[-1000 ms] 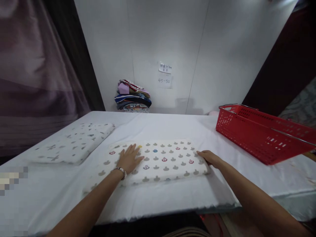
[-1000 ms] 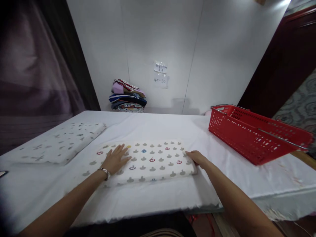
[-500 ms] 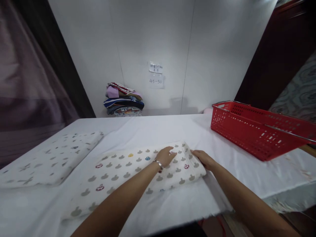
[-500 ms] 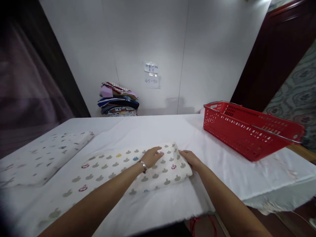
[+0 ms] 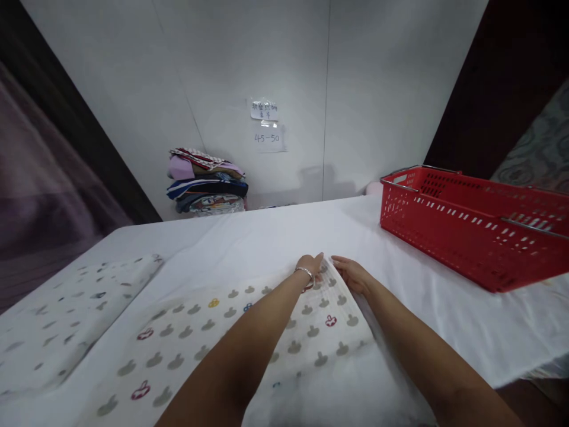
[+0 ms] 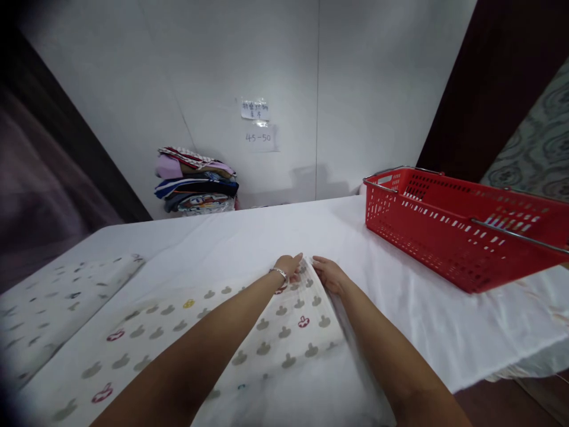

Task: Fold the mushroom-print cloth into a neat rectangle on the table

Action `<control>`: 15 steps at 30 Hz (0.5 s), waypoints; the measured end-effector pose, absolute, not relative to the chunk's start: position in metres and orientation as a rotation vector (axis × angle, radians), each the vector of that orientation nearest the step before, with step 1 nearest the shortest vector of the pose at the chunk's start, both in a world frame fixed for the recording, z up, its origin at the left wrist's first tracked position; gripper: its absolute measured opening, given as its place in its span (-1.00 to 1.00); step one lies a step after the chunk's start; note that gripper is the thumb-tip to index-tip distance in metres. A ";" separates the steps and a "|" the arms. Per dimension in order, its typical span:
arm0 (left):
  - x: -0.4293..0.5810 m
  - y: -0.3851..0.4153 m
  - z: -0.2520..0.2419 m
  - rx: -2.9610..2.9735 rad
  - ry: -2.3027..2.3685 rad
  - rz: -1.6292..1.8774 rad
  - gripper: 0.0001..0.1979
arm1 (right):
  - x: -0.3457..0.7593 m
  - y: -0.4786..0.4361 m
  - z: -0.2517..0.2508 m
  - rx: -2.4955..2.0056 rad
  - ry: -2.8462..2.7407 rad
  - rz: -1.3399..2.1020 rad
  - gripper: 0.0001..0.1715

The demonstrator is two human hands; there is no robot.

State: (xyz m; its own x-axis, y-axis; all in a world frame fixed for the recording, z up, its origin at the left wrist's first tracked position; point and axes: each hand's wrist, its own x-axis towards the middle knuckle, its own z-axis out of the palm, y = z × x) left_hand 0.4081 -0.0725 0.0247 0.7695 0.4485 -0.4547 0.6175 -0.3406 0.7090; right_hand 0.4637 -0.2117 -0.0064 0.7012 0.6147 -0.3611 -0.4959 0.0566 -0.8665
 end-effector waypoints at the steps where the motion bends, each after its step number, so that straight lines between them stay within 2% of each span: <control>1: 0.411 -0.072 0.025 1.997 0.823 -0.235 -0.47 | 0.467 -0.209 -0.009 -1.268 -0.121 0.833 -0.60; 5: 0.418 -0.073 0.030 2.041 0.872 -0.286 -0.45 | 0.474 -0.198 -0.019 -1.320 -0.139 0.778 -0.57; 11: 0.420 -0.076 0.033 2.120 0.857 -0.341 -0.68 | 0.476 -0.191 -0.028 -1.407 -0.178 0.641 -0.53; 15: 0.419 -0.079 0.035 2.150 0.808 -0.332 -0.74 | 0.477 -0.189 -0.033 -1.453 -0.238 0.517 -0.55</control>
State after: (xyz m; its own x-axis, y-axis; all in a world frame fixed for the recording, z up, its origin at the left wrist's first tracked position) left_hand 0.4194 -0.0788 0.0355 0.7617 0.4380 -0.4775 0.6472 -0.4777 0.5941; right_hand 0.4766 -0.1893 -0.0329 0.8684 0.4718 -0.1527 -0.1904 0.0330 -0.9811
